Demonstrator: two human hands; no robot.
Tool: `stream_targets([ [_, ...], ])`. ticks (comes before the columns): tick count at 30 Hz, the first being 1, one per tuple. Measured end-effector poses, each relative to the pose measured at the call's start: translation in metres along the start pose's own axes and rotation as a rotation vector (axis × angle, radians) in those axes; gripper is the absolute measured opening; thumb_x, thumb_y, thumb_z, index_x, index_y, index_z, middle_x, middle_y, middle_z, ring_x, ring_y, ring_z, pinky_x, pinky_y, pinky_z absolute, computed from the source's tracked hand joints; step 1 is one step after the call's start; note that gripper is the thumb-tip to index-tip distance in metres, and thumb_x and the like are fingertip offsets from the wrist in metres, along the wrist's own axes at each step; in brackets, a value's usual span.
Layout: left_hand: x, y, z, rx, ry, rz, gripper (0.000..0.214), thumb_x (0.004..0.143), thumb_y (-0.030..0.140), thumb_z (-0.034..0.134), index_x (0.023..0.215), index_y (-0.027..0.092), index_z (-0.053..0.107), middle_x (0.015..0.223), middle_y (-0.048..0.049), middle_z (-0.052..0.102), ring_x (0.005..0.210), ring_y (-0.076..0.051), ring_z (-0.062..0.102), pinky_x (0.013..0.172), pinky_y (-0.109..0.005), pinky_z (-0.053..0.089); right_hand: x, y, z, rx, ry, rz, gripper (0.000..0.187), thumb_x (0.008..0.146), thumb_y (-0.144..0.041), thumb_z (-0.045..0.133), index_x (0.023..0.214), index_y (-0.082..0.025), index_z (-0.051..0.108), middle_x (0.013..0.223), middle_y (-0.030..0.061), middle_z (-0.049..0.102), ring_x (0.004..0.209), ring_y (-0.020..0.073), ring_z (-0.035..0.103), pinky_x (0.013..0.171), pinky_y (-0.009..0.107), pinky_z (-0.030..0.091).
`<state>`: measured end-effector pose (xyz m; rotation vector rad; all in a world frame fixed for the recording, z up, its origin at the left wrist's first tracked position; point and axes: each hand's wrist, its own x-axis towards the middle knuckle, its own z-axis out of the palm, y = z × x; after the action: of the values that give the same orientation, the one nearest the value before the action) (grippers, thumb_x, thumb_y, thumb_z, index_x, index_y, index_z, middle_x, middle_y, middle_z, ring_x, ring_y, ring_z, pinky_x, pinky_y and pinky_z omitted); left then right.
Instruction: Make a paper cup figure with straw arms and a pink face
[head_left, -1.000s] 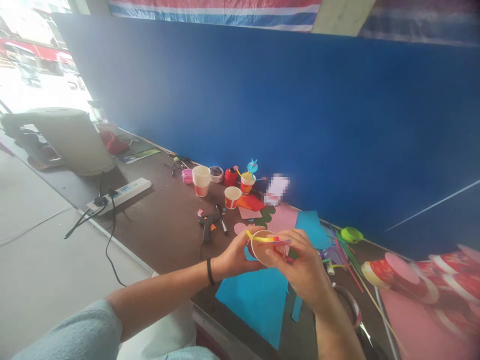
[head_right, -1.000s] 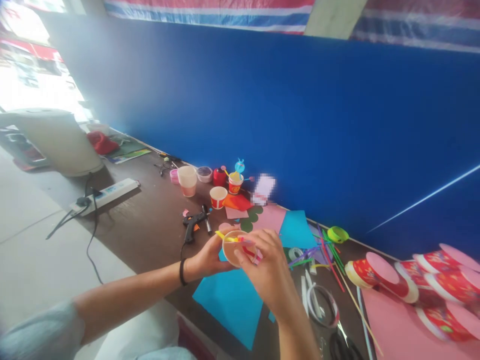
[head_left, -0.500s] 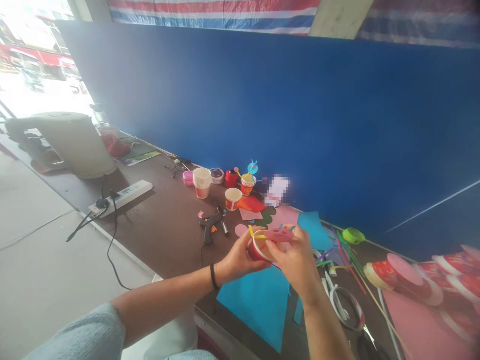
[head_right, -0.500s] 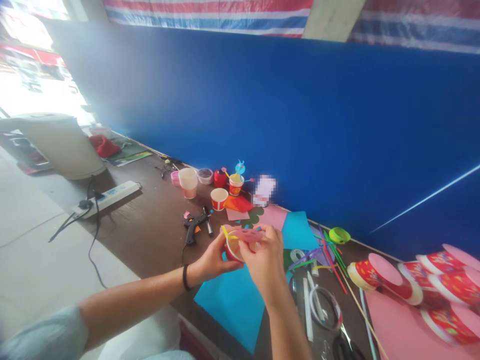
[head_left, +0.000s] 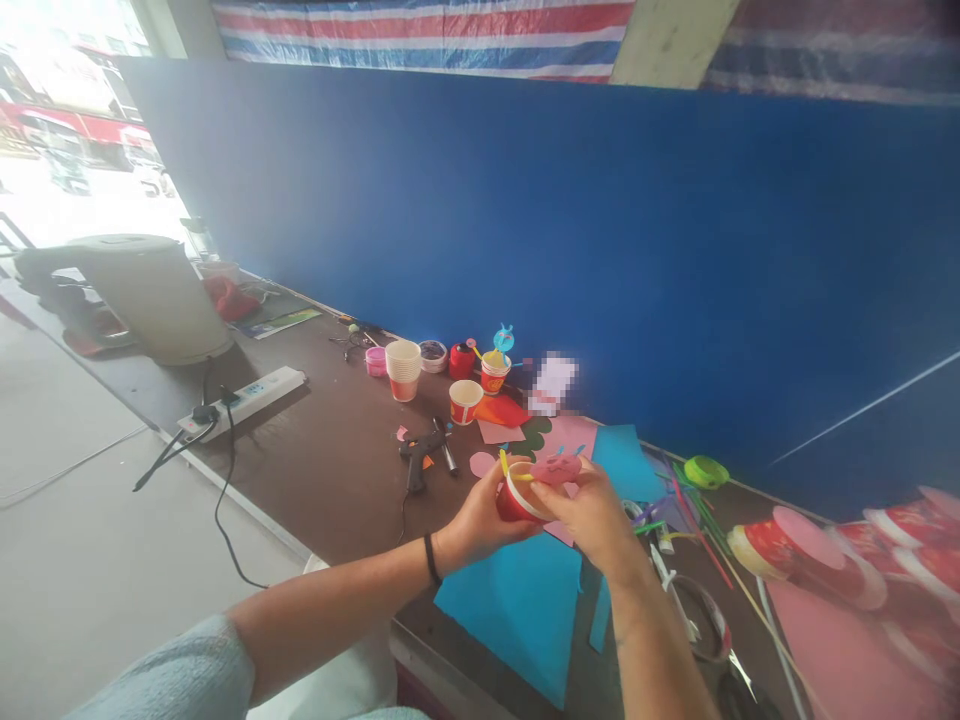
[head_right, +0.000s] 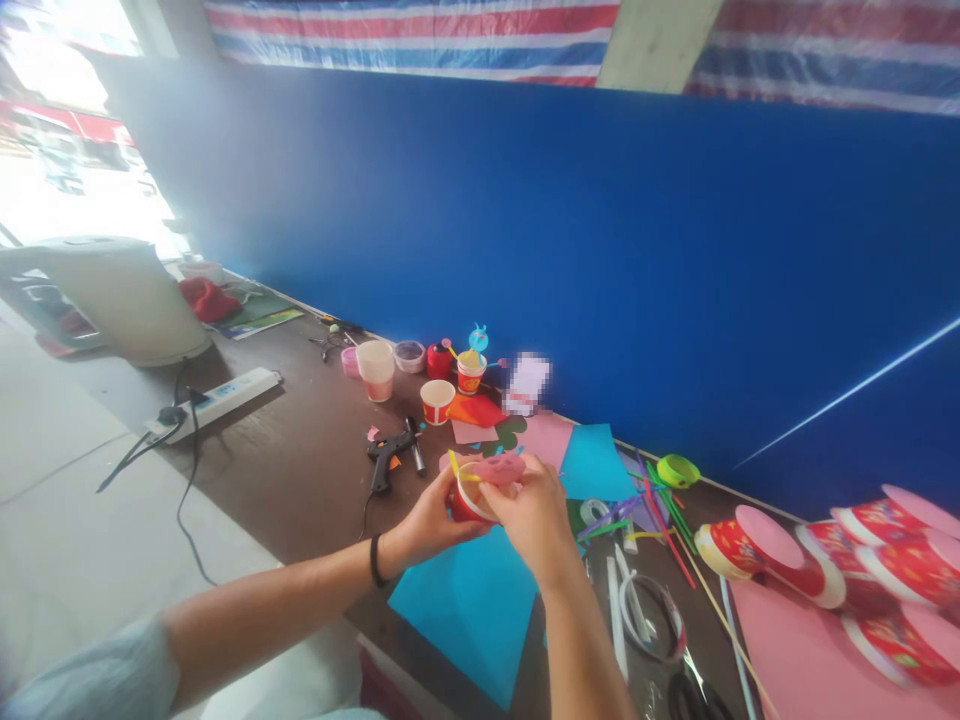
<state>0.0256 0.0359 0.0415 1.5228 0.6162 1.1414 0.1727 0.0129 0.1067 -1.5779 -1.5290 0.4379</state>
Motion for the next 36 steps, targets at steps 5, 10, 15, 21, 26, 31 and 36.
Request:
stream_targets([
  [5, 0.001, -0.001, -0.002, -0.006, -0.043, -0.037, 0.075, 0.061, 0.024, 0.079, 0.126, 0.020, 0.043, 0.127, -0.0110, 0.053, 0.117, -0.028, 0.051, 0.098, -0.039, 0.042, 0.000, 0.004, -0.006, 0.019, -0.162, 0.053, 0.021, 0.069, -0.033, 0.067, 0.087, -0.022, 0.070, 0.096, 0.0057, 0.068, 0.096, 0.0255, 0.060, 0.086, 0.040, 0.044],
  [10, 0.007, -0.006, -0.004, -0.113, -0.066, -0.177, 0.073, 0.060, 0.024, 0.080, 0.123, 0.020, 0.044, 0.117, -0.0101, 0.059, 0.107, -0.027, 0.057, 0.088, -0.038, 0.047, -0.004, 0.025, -0.011, 0.350, -0.001, 0.237, 0.038, 0.066, -0.041, 0.072, 0.096, -0.021, 0.064, 0.107, 0.0059, 0.065, 0.108, 0.0268, 0.055, 0.095, 0.041, 0.039],
  [15, 0.024, -0.017, -0.004, -0.288, -0.067, -0.288, 0.073, 0.058, 0.024, 0.082, 0.122, 0.017, 0.046, 0.114, -0.0114, 0.061, 0.105, -0.027, 0.058, 0.089, -0.038, 0.045, -0.014, 0.058, -0.003, 0.715, 0.086, 0.375, 0.047, 0.069, -0.048, 0.068, 0.107, -0.021, 0.058, 0.113, 0.0066, 0.063, 0.115, 0.0263, 0.052, 0.090, 0.036, 0.045],
  [21, 0.043, -0.026, 0.009, -0.382, -0.085, -0.422, 0.068, 0.060, 0.025, 0.081, 0.118, 0.016, 0.047, 0.108, -0.0121, 0.063, 0.098, -0.025, 0.062, 0.085, -0.039, 0.048, -0.028, 0.079, 0.022, 0.778, -0.018, 0.341, 0.058, 0.069, -0.042, 0.072, 0.120, -0.024, 0.053, 0.120, 0.0071, 0.062, 0.114, 0.0264, 0.055, 0.091, 0.041, 0.046],
  [26, 0.047, -0.031, 0.021, -0.423, -0.112, -0.415, 0.065, 0.058, 0.022, 0.082, 0.113, 0.015, 0.047, 0.097, -0.0072, 0.065, 0.086, -0.020, 0.064, 0.076, -0.032, 0.051, -0.030, 0.086, 0.027, 0.661, -0.052, 0.221, 0.058, 0.069, -0.040, 0.073, 0.120, -0.024, 0.051, 0.123, 0.0084, 0.059, 0.114, 0.0276, 0.054, 0.090, 0.043, 0.047],
  [31, 0.046, -0.032, 0.024, -0.393, -0.171, -0.386, 0.064, 0.061, 0.024, 0.080, 0.115, 0.016, 0.046, 0.099, -0.0078, 0.064, 0.083, -0.020, 0.065, 0.073, -0.033, 0.052, -0.032, 0.085, 0.028, 0.535, -0.066, 0.229, 0.057, 0.068, -0.041, 0.074, 0.117, -0.023, 0.053, 0.111, 0.0075, 0.066, 0.099, 0.0269, 0.062, 0.080, 0.039, 0.052],
  [36, 0.053, -0.038, 0.030, -0.376, -0.206, -0.388, 0.069, 0.056, 0.024, 0.083, 0.115, 0.016, 0.048, 0.103, -0.0100, 0.064, 0.092, -0.024, 0.062, 0.081, -0.036, 0.049, -0.026, 0.099, 0.034, 0.436, -0.042, 0.207, 0.057, 0.069, -0.042, 0.070, 0.120, -0.022, 0.052, 0.104, 0.0069, 0.069, 0.086, 0.0252, 0.067, 0.072, 0.037, 0.054],
])
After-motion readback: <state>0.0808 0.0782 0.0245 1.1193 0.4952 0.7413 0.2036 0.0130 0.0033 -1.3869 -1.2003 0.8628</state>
